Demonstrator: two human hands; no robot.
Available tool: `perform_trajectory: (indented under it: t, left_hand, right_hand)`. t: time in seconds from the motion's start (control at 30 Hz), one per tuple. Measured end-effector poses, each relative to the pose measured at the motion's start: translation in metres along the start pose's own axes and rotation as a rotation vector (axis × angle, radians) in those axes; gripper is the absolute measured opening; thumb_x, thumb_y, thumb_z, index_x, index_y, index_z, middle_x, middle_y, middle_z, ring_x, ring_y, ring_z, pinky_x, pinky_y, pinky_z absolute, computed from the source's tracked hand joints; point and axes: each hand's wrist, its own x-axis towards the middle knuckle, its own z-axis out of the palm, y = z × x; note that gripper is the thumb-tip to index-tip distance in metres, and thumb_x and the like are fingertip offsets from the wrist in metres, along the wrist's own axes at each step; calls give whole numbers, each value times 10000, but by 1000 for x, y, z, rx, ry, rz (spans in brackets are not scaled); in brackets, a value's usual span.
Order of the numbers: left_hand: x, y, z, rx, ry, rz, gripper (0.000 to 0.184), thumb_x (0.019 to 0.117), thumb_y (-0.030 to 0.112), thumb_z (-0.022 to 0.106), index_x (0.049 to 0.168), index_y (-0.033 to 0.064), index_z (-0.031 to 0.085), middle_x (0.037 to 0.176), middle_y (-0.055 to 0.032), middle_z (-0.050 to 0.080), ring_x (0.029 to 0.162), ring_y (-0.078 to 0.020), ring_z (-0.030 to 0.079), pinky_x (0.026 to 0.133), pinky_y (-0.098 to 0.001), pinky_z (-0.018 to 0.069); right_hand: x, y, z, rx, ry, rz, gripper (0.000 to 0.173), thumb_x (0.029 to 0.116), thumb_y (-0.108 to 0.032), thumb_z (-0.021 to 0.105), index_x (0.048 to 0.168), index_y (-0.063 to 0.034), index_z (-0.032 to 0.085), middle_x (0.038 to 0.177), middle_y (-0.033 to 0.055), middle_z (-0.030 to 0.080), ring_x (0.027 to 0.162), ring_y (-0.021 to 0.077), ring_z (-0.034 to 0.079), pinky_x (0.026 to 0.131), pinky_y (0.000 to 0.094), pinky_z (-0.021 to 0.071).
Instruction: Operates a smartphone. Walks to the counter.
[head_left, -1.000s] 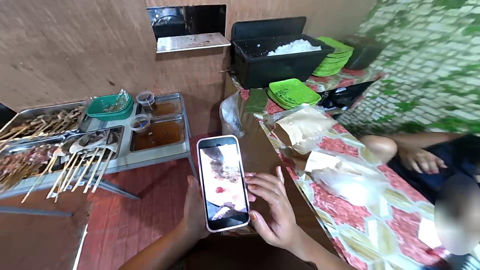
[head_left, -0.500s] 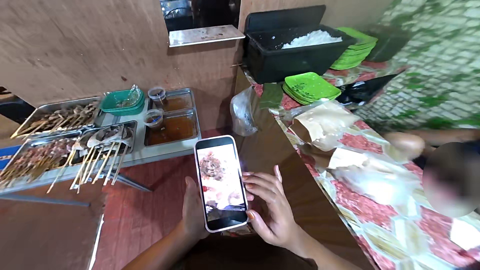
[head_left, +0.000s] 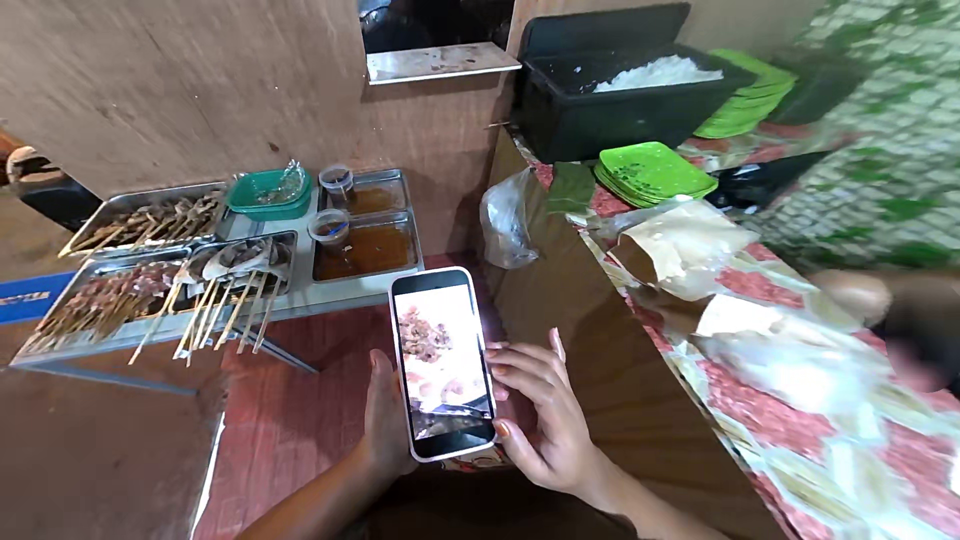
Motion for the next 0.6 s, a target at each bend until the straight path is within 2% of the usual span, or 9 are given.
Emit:
perform_trajectory:
  t: [0.47,0.6]
  left_hand:
    - [-10,12,1,-35,-32,-22,675,914,740,484,1292,225,702,1249,-38,726,1193,-154,671,1033,-382,535]
    - [-8,9,3,-21,4,-15,650,913,726,503,1266,224,716,1222,-38,737,1174,-151,681,1021,-379,544]
  right_hand:
    - [4,-13,7,-8,5,-6,356,1050,-424,453,1284,-172,545,1331,-17,602,1365,111,488,1258,468,190]
    - [2,-12,4,-14,6,0,358,1053,-418,452,1291,-167,542,1339,-16,599,1367,109,486,1257,451,193]
